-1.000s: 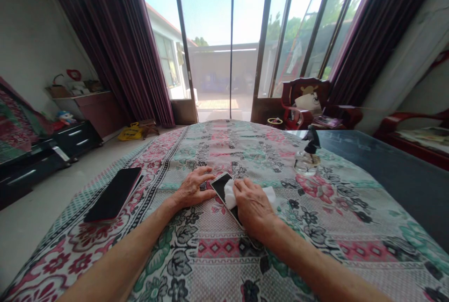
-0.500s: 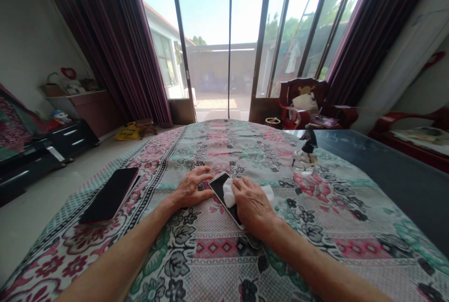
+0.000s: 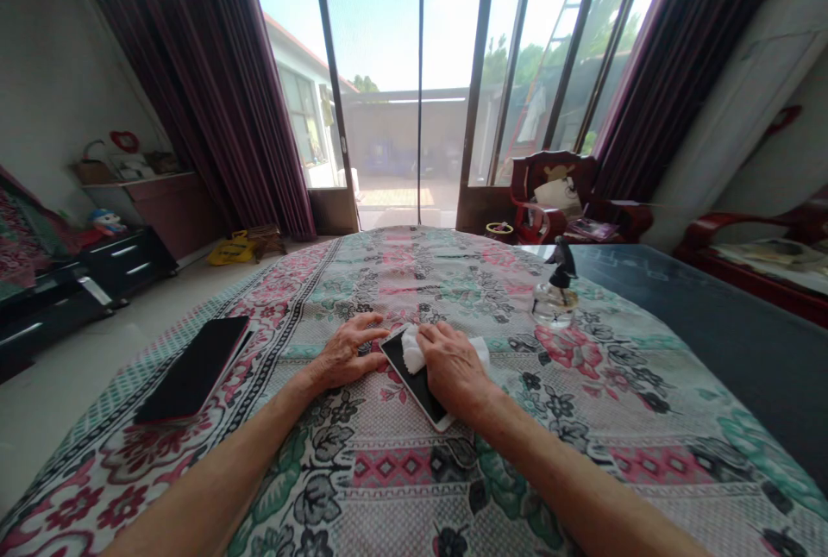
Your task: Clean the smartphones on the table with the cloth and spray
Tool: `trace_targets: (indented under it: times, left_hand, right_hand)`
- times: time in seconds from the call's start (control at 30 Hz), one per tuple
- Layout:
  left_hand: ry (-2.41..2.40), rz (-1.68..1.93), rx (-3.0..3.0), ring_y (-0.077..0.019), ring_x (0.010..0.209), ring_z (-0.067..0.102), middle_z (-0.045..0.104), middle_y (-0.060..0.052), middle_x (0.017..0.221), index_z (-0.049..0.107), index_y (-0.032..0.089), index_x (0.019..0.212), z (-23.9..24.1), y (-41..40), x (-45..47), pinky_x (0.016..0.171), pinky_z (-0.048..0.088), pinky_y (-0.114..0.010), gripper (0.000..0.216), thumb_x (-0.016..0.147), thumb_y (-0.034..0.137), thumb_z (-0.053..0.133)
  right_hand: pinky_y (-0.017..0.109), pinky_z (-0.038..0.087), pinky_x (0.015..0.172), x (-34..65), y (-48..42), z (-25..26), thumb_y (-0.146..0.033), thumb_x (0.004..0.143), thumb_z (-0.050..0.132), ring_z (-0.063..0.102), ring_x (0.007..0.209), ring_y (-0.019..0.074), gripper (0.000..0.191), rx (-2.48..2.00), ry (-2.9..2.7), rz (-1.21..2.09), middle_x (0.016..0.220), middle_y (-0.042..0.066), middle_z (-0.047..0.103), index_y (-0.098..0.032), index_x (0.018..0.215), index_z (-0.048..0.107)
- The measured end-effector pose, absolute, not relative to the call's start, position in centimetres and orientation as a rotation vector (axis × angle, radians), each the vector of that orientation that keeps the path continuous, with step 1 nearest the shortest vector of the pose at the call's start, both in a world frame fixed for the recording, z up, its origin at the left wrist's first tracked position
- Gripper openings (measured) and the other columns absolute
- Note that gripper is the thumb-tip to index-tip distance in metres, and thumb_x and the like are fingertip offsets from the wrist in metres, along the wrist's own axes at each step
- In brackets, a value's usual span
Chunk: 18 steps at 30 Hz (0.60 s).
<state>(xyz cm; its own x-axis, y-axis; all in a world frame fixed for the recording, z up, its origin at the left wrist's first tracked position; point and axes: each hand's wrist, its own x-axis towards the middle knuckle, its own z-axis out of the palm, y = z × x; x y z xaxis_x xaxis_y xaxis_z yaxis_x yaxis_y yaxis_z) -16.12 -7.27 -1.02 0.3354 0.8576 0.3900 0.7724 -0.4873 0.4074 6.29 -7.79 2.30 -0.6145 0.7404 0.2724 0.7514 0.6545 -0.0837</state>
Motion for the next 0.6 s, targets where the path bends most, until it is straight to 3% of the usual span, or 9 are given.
trace_targets:
  times: [0.23,0.47,0.6]
  left_hand:
    - [1.519,0.879,2.416,-0.0253,0.123,0.050,0.057,-0.009,0.129,0.071,0.022,0.107,-1.6,-6.7,-16.1,0.107,0.039,-0.041,0.034,0.076,0.013,0.063]
    - [1.498,0.907,2.372,-0.0244,0.122,0.051,0.059,-0.008,0.127,0.072,0.024,0.104,-1.5,-6.7,-16.1,0.106,0.039,-0.041,0.029,0.077,0.016,0.064]
    - [1.498,0.914,2.353,-0.0239,0.121,0.051,0.060,-0.007,0.126,0.073,0.025,0.102,-1.5,-6.6,-16.2,0.106,0.039,-0.041,0.029,0.076,0.015,0.065]
  right_hand:
    - [0.036,0.042,0.086,4.4,-9.7,2.2,-0.012,0.082,0.049,0.051,0.102,0.0231,0.028,-1.027,-2.696,0.010,0.115,0.009,0.061,-0.018,0.106,0.063]
    - [0.036,0.040,0.089,5.9,-7.0,1.8,-0.003,0.080,0.041,0.052,0.106,0.0230,0.040,-1.139,-2.556,-0.056,0.120,0.008,0.062,-0.017,0.111,0.063]
    - [0.035,0.040,0.087,5.6,-7.4,1.8,-0.004,0.081,0.042,0.053,0.102,0.0225,0.037,-1.102,-2.560,-0.012,0.117,0.009,0.063,-0.016,0.107,0.064]
